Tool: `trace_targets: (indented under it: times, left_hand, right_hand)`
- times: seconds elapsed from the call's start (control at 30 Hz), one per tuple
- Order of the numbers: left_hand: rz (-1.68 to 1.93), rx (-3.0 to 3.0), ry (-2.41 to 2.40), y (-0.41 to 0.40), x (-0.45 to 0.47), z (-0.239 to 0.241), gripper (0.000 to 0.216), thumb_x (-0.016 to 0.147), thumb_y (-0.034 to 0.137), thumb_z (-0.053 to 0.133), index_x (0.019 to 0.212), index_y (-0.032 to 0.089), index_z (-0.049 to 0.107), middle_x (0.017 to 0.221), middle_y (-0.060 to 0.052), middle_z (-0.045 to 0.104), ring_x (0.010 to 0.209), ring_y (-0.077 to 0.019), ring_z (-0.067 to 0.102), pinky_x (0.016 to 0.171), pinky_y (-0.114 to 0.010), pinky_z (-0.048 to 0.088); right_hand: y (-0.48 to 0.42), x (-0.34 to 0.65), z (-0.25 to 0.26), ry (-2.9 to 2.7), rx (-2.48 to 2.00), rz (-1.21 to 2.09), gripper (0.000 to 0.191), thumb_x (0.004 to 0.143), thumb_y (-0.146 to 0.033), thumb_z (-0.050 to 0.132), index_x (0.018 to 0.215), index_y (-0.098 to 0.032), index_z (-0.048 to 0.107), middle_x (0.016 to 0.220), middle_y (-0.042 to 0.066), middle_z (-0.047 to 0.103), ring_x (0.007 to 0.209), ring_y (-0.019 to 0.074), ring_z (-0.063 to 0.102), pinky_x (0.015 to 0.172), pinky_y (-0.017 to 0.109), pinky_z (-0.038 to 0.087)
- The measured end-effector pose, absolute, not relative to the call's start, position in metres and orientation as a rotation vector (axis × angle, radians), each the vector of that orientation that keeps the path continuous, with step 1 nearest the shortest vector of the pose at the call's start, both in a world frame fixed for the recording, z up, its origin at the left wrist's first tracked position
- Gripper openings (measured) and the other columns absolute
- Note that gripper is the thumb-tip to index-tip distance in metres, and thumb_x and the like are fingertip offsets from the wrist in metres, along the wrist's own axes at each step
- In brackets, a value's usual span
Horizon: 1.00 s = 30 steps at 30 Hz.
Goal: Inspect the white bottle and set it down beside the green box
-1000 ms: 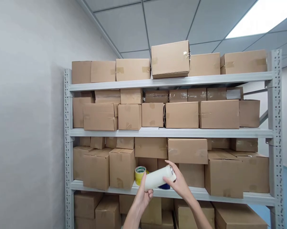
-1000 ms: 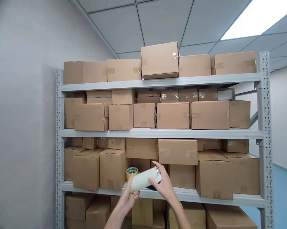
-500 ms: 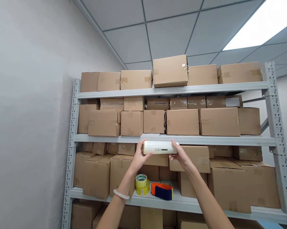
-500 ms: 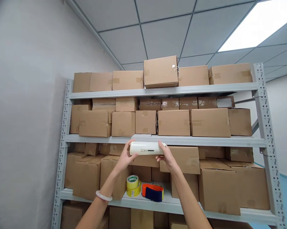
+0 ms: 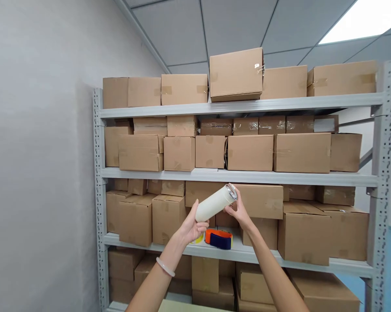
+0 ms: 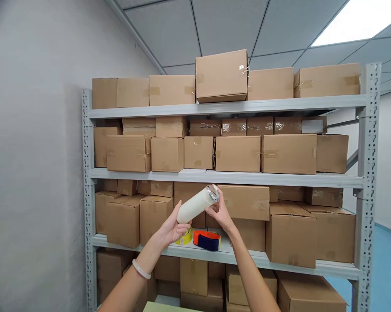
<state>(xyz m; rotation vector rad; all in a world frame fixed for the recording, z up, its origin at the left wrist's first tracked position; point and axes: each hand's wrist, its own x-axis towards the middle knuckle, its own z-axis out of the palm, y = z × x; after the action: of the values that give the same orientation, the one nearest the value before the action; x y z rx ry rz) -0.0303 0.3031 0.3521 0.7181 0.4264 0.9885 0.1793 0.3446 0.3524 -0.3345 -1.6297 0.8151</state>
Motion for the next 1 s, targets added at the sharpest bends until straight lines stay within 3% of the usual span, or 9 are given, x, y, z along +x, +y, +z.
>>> trace_targets:
  times: [0.17, 0.3, 0.4, 0.47, 0.57, 0.7, 0.83, 1.0]
  left_hand:
    - [0.766, 0.903, 0.506, 0.287, -0.026, 0.327, 0.078, 0.084, 0.081, 0.024, 0.091, 0.011, 0.059, 0.068, -0.002, 0.054, 0.036, -0.0019, 0.025, 0.031, -0.017, 0.016]
    - [0.795, 1.02, 0.431, 0.271, -0.024, 0.32, 0.083, 0.082, 0.083, 0.021, 0.106, 0.013, 0.059, 0.084, -0.007, 0.059, 0.045, -0.0072, 0.043, 0.035, -0.02, 0.027]
    - [1.028, 1.12, 0.432, 0.261, -0.025, 0.318, 0.07, 0.084, 0.077, 0.038, 0.12, 0.018, 0.051, 0.094, -0.008, 0.059, 0.067, -0.0145, 0.059, 0.051, -0.026, 0.047]
    - [1.184, 1.171, 0.51, 0.256, -0.027, 0.315, 0.063, 0.081, 0.066, 0.06, 0.123, 0.024, 0.041, 0.097, -0.005, 0.058, 0.071, -0.0133, 0.06, 0.06, -0.028, 0.051]
    - [1.341, 1.19, 0.679, 0.252, -0.033, 0.305, 0.066, 0.075, 0.051, 0.076, 0.12, 0.029, 0.033, 0.093, 0.002, 0.054, 0.06, -0.0064, 0.053, 0.056, -0.024, 0.047]
    - [1.453, 1.075, 0.789, 0.249, -0.045, 0.292, 0.057, 0.078, 0.057, 0.07, 0.113, 0.024, 0.038, 0.082, 0.005, 0.051, 0.049, -0.002, 0.04, 0.045, -0.019, 0.036]
    - [1.524, 0.918, 0.878, 0.244, -0.056, 0.281, 0.058, 0.078, 0.062, 0.066, 0.112, 0.022, 0.042, 0.075, 0.006, 0.049, 0.044, -0.0016, 0.032, 0.039, -0.018, 0.028]
    - [1.462, 0.938, 0.952, 0.226, -0.057, 0.262, 0.057, 0.078, 0.062, 0.065, 0.113, 0.023, 0.041, 0.076, 0.006, 0.048, 0.046, -0.0025, 0.035, 0.041, -0.018, 0.032]
  right_hand:
    - [0.324, 0.163, 0.352, -1.485, -0.262, 0.769, 0.062, 0.076, -0.048, 0.074, 0.129, -0.029, 0.05, 0.125, 0.006, 0.061, 0.109, 0.0232, 0.058, 0.092, 0.034, 0.049]
    - [0.316, 0.154, 0.355, -1.306, -0.34, 0.873, 0.043, 0.073, -0.045, 0.076, 0.104, -0.026, 0.055, 0.098, 0.001, 0.065, 0.081, 0.0157, 0.059, 0.062, 0.023, 0.048]
    - [0.315, 0.147, 0.348, -1.136, -0.409, 0.953, 0.044, 0.069, -0.047, 0.08, 0.093, -0.024, 0.05, 0.082, -0.004, 0.059, 0.061, 0.0098, 0.05, 0.045, 0.019, 0.038]
    - [0.314, 0.143, 0.339, -1.071, -0.457, 0.983, 0.049, 0.065, -0.049, 0.082, 0.091, -0.024, 0.048, 0.078, -0.005, 0.056, 0.054, 0.0075, 0.046, 0.042, 0.019, 0.036]
    - [0.313, 0.139, 0.323, -1.079, -0.571, 1.017, 0.059, 0.061, -0.05, 0.084, 0.1, -0.025, 0.049, 0.077, -0.006, 0.055, 0.05, 0.0073, 0.047, 0.04, 0.02, 0.039]
    - [0.311, 0.146, 0.304, -1.284, -0.731, 0.999, 0.077, 0.062, -0.05, 0.082, 0.126, -0.027, 0.046, 0.091, -0.001, 0.059, 0.064, 0.0139, 0.058, 0.045, 0.023, 0.048]
    - [0.306, 0.152, 0.289, -1.473, -0.779, 0.929, 0.069, 0.073, -0.054, 0.071, 0.133, -0.028, 0.05, 0.107, 0.005, 0.06, 0.082, 0.0173, 0.061, 0.056, 0.024, 0.052]
    - [0.285, 0.141, 0.272, -1.354, -0.637, 1.157, 0.079, 0.07, -0.065, 0.068, 0.137, -0.03, 0.046, 0.101, 0.003, 0.06, 0.059, 0.011, 0.057, 0.036, 0.019, 0.041]
